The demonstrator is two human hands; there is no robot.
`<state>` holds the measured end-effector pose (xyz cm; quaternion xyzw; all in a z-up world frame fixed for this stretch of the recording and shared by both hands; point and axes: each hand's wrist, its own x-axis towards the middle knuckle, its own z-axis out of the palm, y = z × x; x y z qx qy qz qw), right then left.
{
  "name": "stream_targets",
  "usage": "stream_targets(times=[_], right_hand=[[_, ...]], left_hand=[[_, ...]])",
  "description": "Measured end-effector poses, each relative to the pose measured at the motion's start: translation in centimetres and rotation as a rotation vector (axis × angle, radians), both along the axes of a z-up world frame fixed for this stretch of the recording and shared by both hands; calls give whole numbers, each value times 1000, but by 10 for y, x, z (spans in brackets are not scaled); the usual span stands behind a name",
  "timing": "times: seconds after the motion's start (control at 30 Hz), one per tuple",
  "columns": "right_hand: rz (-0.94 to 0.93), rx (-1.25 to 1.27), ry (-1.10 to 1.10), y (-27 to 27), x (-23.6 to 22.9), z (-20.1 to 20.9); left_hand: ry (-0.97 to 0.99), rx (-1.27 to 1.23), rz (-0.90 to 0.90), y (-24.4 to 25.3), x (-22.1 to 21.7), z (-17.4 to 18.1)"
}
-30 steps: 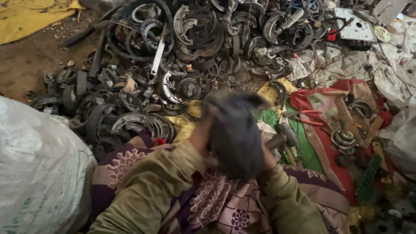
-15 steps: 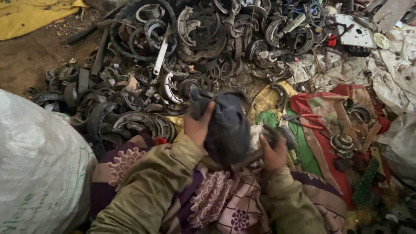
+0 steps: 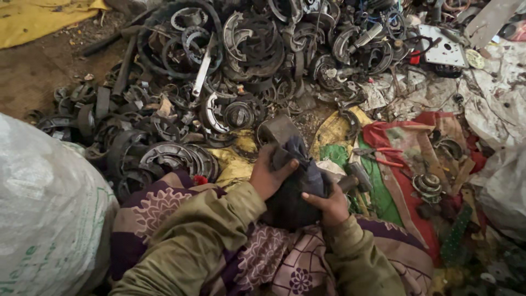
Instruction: The person sits on the floor and repeatedly strikes a dark metal part with a hammer to break it into smaller pieces. The person picks up the part, positions it on a block, and hits it multiple times before discarding the broken pieces.
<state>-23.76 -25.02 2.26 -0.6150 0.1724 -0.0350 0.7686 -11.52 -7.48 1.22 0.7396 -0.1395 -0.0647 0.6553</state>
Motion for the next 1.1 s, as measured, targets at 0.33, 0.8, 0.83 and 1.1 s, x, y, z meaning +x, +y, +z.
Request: stream_targets(times=[0.33, 0.8, 0.83, 1.1], right_hand=[[-97, -384, 1, -42, 12, -36], [-129, -1562, 451, -193, 122, -195], [-117, -1546, 460, -195, 127, -199], [-267, -1633, 576, -212, 132, -211]], left_hand=[[350, -226, -325, 16, 7, 37], [-364, 129, 62, 81, 70, 50], [-230, 119, 7, 77, 71, 45], [617, -719, 20, 38, 89, 32]])
